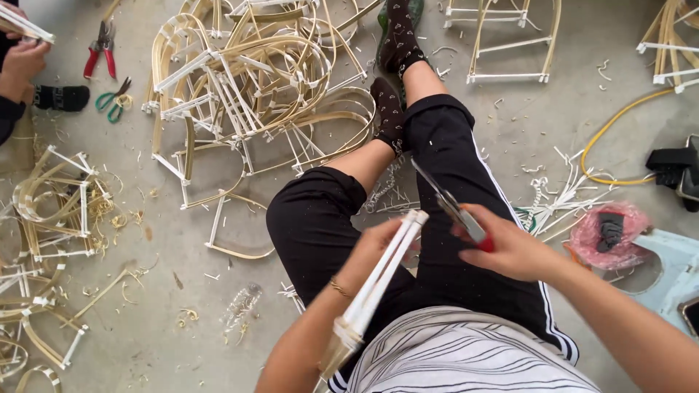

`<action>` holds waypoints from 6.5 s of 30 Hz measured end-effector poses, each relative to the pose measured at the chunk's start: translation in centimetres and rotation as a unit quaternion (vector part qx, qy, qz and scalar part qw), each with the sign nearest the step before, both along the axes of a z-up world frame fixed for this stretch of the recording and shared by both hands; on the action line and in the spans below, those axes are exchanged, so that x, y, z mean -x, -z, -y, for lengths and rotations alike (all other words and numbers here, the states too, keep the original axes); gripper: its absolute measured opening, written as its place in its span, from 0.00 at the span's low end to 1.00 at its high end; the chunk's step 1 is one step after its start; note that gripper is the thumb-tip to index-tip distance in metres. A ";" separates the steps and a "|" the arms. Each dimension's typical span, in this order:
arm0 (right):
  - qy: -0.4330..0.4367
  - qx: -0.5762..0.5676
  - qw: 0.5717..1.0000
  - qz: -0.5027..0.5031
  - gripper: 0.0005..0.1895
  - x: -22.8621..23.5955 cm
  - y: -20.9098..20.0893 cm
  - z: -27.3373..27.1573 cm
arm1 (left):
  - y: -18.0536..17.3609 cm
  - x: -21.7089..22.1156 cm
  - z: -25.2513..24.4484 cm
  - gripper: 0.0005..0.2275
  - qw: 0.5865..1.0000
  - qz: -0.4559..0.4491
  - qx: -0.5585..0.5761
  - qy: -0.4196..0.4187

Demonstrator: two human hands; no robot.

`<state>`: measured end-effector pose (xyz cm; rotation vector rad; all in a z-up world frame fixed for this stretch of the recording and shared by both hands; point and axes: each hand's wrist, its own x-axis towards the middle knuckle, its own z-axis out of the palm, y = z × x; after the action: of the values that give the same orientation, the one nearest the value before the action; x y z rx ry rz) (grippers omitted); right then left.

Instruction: Assembling and trimming arched furniture frame components using clippers on a workshop floor.

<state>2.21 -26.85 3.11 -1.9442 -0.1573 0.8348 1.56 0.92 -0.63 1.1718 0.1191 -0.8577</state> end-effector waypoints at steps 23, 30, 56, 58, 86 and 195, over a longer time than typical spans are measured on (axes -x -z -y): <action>-0.289 -0.222 0.927 -0.092 0.26 1.2 -6.3 -2.6 | -15.7 2.8 -2.0 0.10 0.922 0.193 -0.219 0.254; -0.311 -0.205 0.922 -0.101 0.24 1.3 -6.7 -3.0 | -15.6 4.7 -1.4 0.07 0.836 0.458 -0.254 0.163; -0.147 0.203 0.889 0.383 0.45 8.6 2.2 5.4 | -10.7 0.6 -1.7 0.21 0.684 0.611 -0.379 0.127; -0.149 0.291 0.838 0.436 0.56 9.0 2.2 5.9 | -9.8 -0.8 -2.6 0.18 0.649 0.633 -0.402 0.128; -0.038 0.012 0.993 -0.112 0.57 5.9 -6.7 1.6 | -6.6 2.2 1.1 0.12 0.979 0.179 -0.084 -0.053; 0.220 0.255 0.941 -0.008 0.18 5.9 36.0 13.1 | 5.0 -0.9 2.8 0.09 0.971 -0.026 -0.144 -0.188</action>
<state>-3.74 -39.91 -32.90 -2.3238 0.5402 0.6235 2.50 -1.85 -5.62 1.3421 0.5076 -0.5454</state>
